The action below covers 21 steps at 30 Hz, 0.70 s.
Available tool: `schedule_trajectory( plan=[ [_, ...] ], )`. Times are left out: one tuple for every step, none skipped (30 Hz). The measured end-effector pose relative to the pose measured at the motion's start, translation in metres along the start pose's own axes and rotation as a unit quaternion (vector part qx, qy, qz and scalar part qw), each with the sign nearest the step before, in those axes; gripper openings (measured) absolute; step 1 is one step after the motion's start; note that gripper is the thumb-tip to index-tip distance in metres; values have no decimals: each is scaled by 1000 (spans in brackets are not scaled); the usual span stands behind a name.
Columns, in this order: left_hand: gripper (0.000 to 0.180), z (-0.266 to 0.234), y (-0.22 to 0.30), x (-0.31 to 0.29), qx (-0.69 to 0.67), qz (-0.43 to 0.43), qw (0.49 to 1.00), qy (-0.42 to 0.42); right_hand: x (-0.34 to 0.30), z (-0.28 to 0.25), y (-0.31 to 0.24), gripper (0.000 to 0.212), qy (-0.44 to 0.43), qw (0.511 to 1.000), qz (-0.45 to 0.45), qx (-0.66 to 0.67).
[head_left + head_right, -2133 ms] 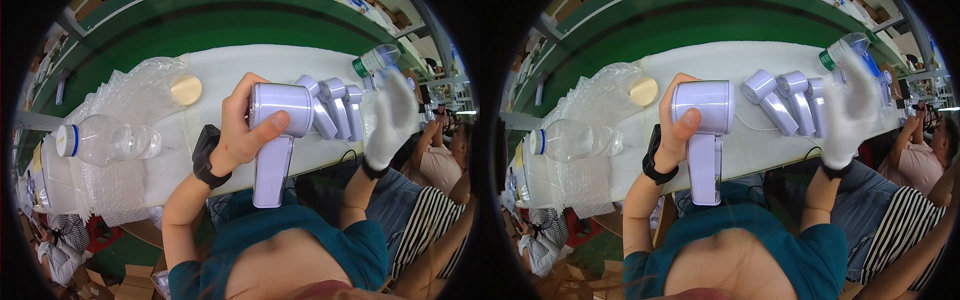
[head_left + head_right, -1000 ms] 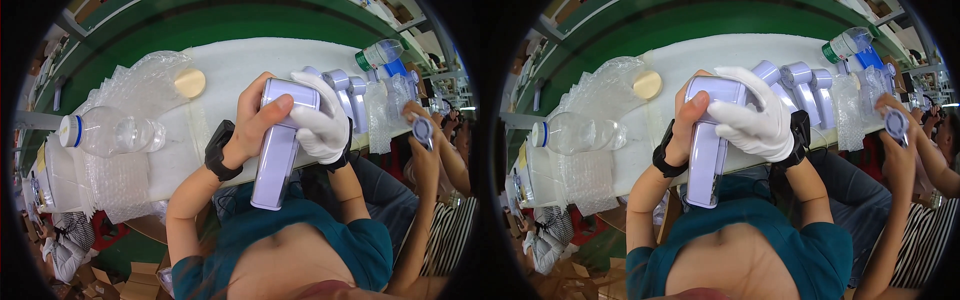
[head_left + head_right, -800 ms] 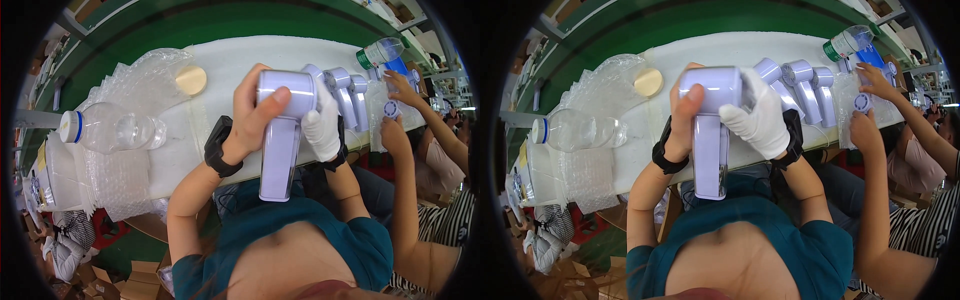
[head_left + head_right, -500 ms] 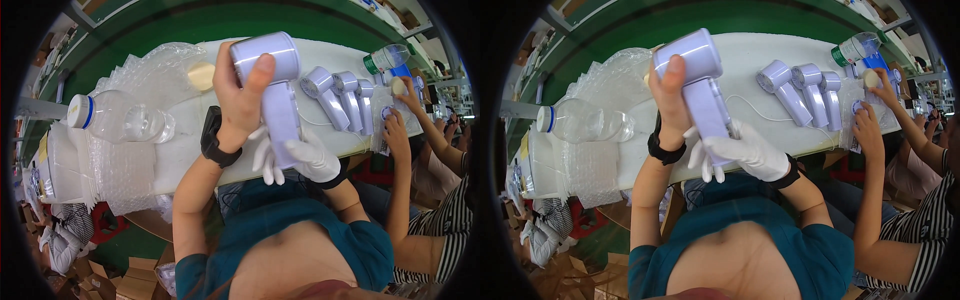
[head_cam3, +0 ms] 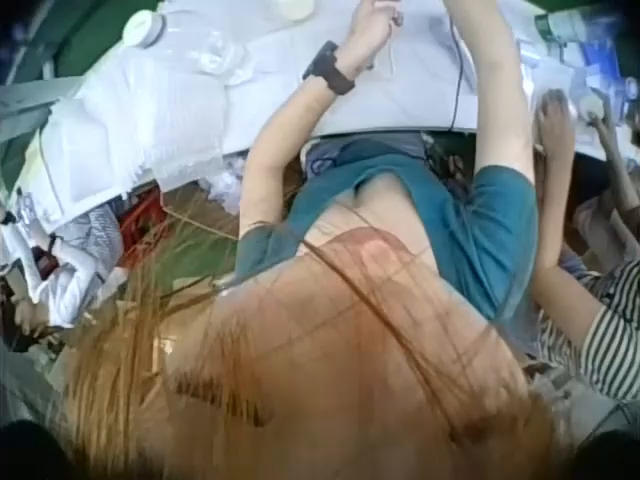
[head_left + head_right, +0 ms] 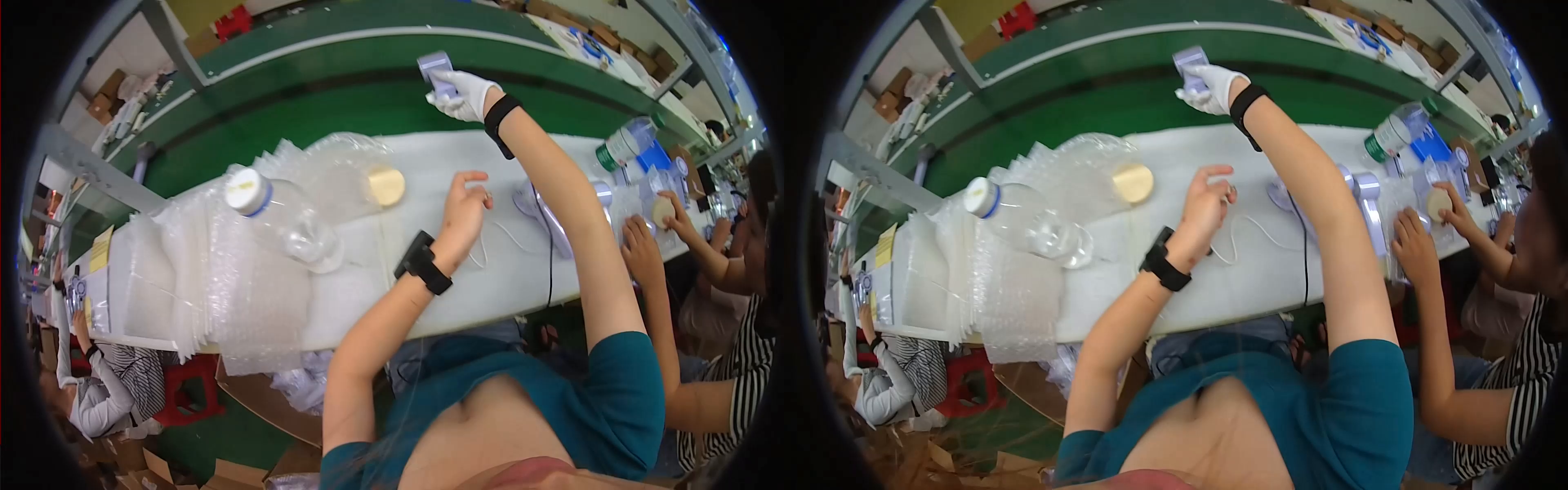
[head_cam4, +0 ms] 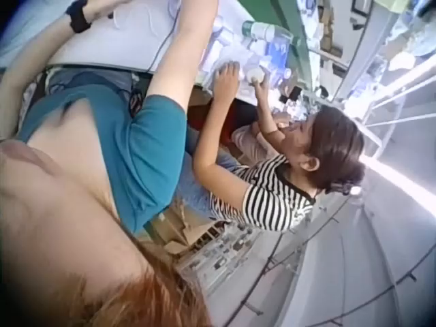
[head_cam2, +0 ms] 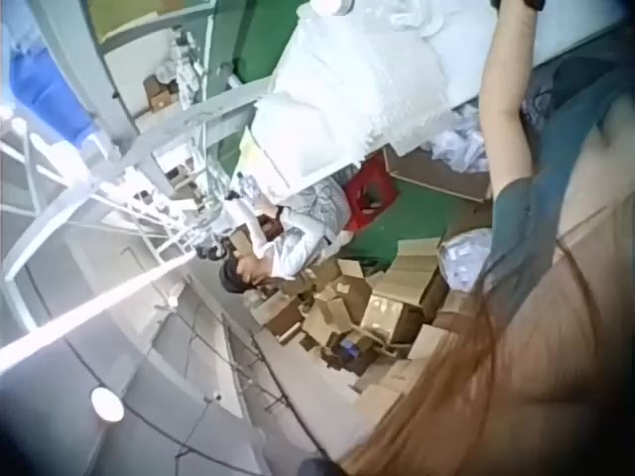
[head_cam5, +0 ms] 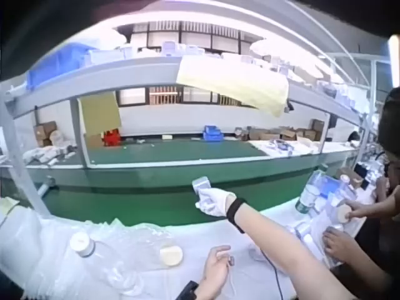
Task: The person picks up a handheld fan, inserts a charging cable into its base to check the display, and then removes the cable. This process is repeated for several fans before they are placed on a conveyor belt.
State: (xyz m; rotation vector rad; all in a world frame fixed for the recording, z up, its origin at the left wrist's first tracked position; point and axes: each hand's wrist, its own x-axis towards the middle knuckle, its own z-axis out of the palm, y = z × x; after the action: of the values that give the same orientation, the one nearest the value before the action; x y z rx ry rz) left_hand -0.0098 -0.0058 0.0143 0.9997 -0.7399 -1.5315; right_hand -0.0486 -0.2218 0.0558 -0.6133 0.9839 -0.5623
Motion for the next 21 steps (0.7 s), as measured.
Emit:
schedule_trajectory(
  plan=[
    [25, 2, -2, 0, 7, 14, 1000, -2, 23, -15, -4, 27, -9, 1000, -12, -3],
    [24, 7, -5, 1, 3, 6, 1000, -11, 42, -37, -11, 32, -10, 1000, -17, 19],
    [23, 10, -3, 0, -3, -2, 1000, -17, 53, -47, -14, 38, -13, 999, -18, 40],
    [23, 14, -1, 2, 3, 8, 1000, -23, 63, -59, -17, 38, -17, 999, -31, 39],
    [23, 15, -2, 4, 8, 6, 999, -32, 73, -69, -11, 41, 76, 991, -101, -53],
    [23, 15, -3, 3, 11, -1, 999, -40, 76, -74, -4, 44, 171, 961, -166, -142],
    [23, 11, -6, 3, 13, -11, 999, -44, 74, -68, 4, 44, 170, 962, -160, -140],
    [23, 5, -7, 1, 10, -18, 999, -34, 61, -49, 11, 45, 176, 935, -220, -215],
    [23, 0, -8, 3, 7, -21, 1000, -23, 45, -37, 14, 47, 183, 898, -279, -287],
    [22, -2, -7, 4, 2, -25, 1000, -14, 18, -24, 16, 49, 190, 851, -334, -357],
    [22, -4, -7, 4, -5, -30, 1000, -6, -18, -13, 21, 47, 107, 874, -342, -327],
    [22, -6, -6, 4, -12, -43, 999, -5, -61, -1, 25, 45, 27, 890, -348, -292],
    [21, -4, -5, 6, -10, -19, 1000, 5, -106, 3, 25, 42, 17, 872, -341, -350],
    [20, -3, -4, 7, -10, 4, 1000, 18, -141, 4, 32, 40, 3, 852, -330, -407],
    [20, 5, -2, 5, -14, -8, 1000, 2, -174, -9, 41, 40, 78, 793, -356, -488],
    [21, -1, -1, 4, -6, 7, 1000, 10, -189, -19, 55, 40, 130, 727, -370, -564],
    [22, 0, 0, 6, 3, 26, 1000, 7, -204, -33, 71, 40, 231, 667, -366, -607],
    [22, 1, -2, 8, -1, 18, 1000, 5, -212, -47, 90, 40, 326, 596, -357, -641],
    [22, 1, -3, 10, 16, 20, 1000, 7, -214, -57, 108, 40, 327, 597, -351, -643],
    [22, 4, -5, 10, 34, 22, 999, 5, -215, -70, 127, 40, 374, 546, -267, -701],
    [22, 4, -6, 10, 55, 24, 998, 6, -212, -80, 140, 40, 411, 490, -180, -748]
  ],
)
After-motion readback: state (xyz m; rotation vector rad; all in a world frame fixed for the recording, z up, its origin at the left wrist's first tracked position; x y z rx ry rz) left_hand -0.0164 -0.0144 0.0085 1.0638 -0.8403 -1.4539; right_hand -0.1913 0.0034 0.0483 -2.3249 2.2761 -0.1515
